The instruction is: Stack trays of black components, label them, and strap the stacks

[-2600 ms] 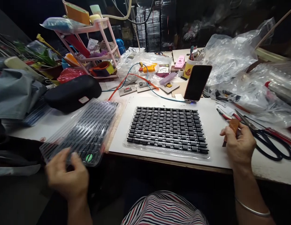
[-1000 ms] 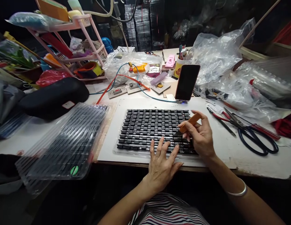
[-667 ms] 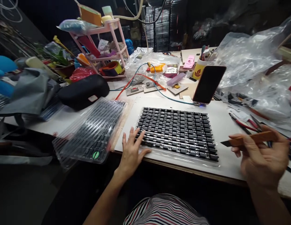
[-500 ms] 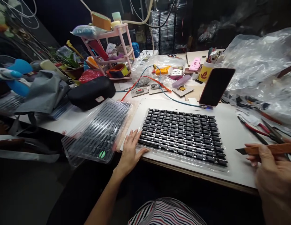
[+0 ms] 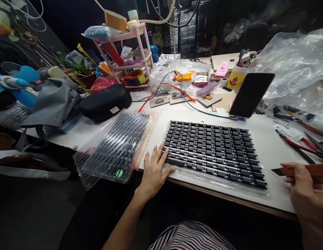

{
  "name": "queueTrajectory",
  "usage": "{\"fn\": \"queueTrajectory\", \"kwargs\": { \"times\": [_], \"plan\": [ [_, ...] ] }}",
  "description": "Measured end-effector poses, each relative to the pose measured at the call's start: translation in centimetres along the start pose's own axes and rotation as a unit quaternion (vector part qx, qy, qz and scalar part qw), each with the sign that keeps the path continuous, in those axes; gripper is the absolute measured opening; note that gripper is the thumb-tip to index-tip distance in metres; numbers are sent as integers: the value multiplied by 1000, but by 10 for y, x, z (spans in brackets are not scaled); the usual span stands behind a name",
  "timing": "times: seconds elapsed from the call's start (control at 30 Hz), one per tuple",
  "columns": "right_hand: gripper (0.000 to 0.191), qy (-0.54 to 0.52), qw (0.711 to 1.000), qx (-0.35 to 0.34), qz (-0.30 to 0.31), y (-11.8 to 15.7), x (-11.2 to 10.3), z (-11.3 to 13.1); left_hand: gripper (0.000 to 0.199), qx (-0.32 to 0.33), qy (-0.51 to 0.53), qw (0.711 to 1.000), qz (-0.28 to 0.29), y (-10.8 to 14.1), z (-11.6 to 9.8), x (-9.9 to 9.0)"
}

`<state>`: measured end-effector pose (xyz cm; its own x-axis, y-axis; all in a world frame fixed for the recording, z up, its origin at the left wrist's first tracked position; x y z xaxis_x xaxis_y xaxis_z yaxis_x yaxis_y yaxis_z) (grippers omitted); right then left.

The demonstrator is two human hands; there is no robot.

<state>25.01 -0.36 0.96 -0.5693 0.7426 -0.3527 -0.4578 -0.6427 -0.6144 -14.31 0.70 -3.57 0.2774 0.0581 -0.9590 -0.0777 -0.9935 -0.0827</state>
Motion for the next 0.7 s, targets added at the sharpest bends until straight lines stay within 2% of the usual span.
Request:
{"fn": "queueTrajectory", "kwargs": {
  "times": [0.13, 0.23, 0.37, 0.43, 0.5, 0.7],
  "plan": [
    [76, -16, 1000, -2, 3, -1, 0, -3, 64, -5, 8, 1000, -5, -1, 0, 1],
    [75, -34, 999, -6, 5, -3, -1, 0, 65, -10, 25, 999, -34, 2, -4, -5],
    [73, -38, 999, -14, 0, -3, -2, 3, 47, 56, 82, 992, -82, 15, -32, -17],
    [72, -32, 999, -18, -2, -2, -2, 4, 37, 96, 105, 987, -77, 20, -48, -17],
    [72, -26, 999, -18, -2, -2, -2, 3, 33, 108, 114, 986, -62, 22, -59, -14],
    [71, -17, 1000, 1, 2, -1, -1, 2, 28, 103, 133, 985, -27, 20, -66, -10]
  ]
}}
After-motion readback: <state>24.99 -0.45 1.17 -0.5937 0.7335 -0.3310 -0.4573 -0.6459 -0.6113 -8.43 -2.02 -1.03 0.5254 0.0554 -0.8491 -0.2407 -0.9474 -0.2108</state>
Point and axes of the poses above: each hand's wrist, its own y-axis away from the middle knuckle, its own x-axis out of the palm, z = x × y, the point moved 7 cm from there along -y, towards the middle knuckle, and after that the axes turned 9 degrees about -x, right-handed, at the moved point
